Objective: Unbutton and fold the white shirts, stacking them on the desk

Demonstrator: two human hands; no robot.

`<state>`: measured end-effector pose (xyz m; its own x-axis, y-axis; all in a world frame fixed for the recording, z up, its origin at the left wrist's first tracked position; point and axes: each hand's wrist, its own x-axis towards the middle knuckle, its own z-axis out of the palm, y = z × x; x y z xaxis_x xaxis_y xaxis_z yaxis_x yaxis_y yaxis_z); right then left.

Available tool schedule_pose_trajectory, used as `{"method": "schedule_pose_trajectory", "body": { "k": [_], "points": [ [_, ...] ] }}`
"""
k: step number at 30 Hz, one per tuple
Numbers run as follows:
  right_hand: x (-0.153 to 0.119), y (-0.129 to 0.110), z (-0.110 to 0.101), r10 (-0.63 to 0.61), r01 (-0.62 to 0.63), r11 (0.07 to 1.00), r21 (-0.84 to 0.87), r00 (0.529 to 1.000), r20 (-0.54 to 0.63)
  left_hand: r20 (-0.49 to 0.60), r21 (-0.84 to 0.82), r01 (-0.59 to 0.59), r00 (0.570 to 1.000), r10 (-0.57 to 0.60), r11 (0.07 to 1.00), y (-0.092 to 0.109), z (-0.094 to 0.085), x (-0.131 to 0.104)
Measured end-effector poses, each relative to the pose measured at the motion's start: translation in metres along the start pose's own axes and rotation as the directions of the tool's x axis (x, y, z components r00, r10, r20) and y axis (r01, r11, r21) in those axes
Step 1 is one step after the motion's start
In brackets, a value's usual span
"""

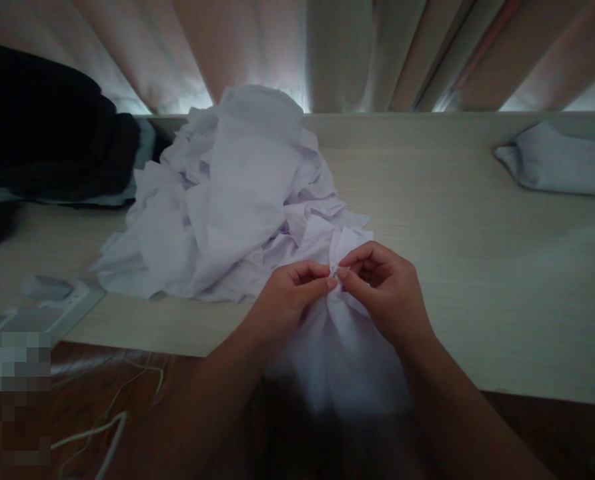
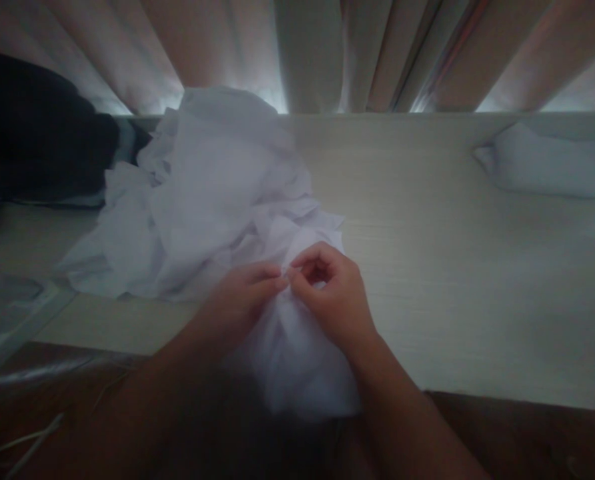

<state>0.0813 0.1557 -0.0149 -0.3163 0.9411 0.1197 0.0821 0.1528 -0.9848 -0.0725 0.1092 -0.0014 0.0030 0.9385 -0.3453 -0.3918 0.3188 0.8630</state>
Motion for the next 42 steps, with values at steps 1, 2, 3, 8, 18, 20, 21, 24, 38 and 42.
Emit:
{"method": "schedule_pose_trajectory", "body": {
  "k": [1, 2, 3, 8, 18, 20, 21, 24, 38, 42],
  "points": [
    [0.000, 0.000, 0.000, -0.003, 0.003, 1.000, 0.010, 1.000, -0.008, 0.014, -0.041, 0.033, 0.999, -0.033, 0.999, -0.002, -0.001, 0.001],
    [0.000, 0.000, 0.001, -0.007, 0.007, 1.000, 0.019, 1.000, -0.015, 0.029, -0.079, 0.061, 0.998, -0.059, 0.995, -0.004, -0.002, 0.001],
    [0.000, -0.001, 0.001, -0.013, 0.014, 1.000, 0.025, 1.000, -0.021, 0.043, -0.111, 0.080, 0.996, -0.075, 0.991, -0.005, -0.003, 0.002],
    [0.000, -0.002, 0.002, -0.028, 0.029, 0.999, 0.032, 0.999, -0.025, 0.068, -0.181, 0.090, 0.995, -0.079, 0.979, -0.010, -0.004, 0.005],
    [0.003, -0.003, -0.005, 0.019, -0.027, 0.992, 0.127, 0.998, 0.061, -0.021, 0.175, -0.086, 0.996, 0.091, 0.981, 0.005, 0.000, -0.001],
    [0.003, -0.002, -0.006, 0.022, -0.036, 0.987, 0.154, 0.995, 0.093, -0.030, 0.272, -0.136, 0.988, 0.150, 0.953, 0.010, 0.001, -0.002],
    [0.004, -0.002, -0.006, 0.021, -0.037, 0.986, 0.162, 0.995, 0.100, -0.032, 0.306, -0.151, 0.985, 0.168, 0.940, 0.011, 0.001, -0.002],
    [0.005, 0.001, -0.006, 0.014, -0.030, 0.985, 0.170, 0.995, 0.095, -0.038, 0.366, -0.188, 0.976, 0.216, 0.912, 0.012, 0.001, -0.002],
    [0.002, 0.005, 0.001, -0.047, 0.023, 0.980, 0.198, 0.992, 0.115, -0.054, 0.394, -0.207, 0.968, 0.247, 0.896, 0.011, -0.003, -0.003],
    [0.000, 0.004, 0.004, -0.074, 0.066, 0.988, 0.140, 0.996, 0.056, -0.023, 0.391, -0.200, 0.974, 0.227, 0.898, 0.011, -0.005, -0.001]
  ]
}}
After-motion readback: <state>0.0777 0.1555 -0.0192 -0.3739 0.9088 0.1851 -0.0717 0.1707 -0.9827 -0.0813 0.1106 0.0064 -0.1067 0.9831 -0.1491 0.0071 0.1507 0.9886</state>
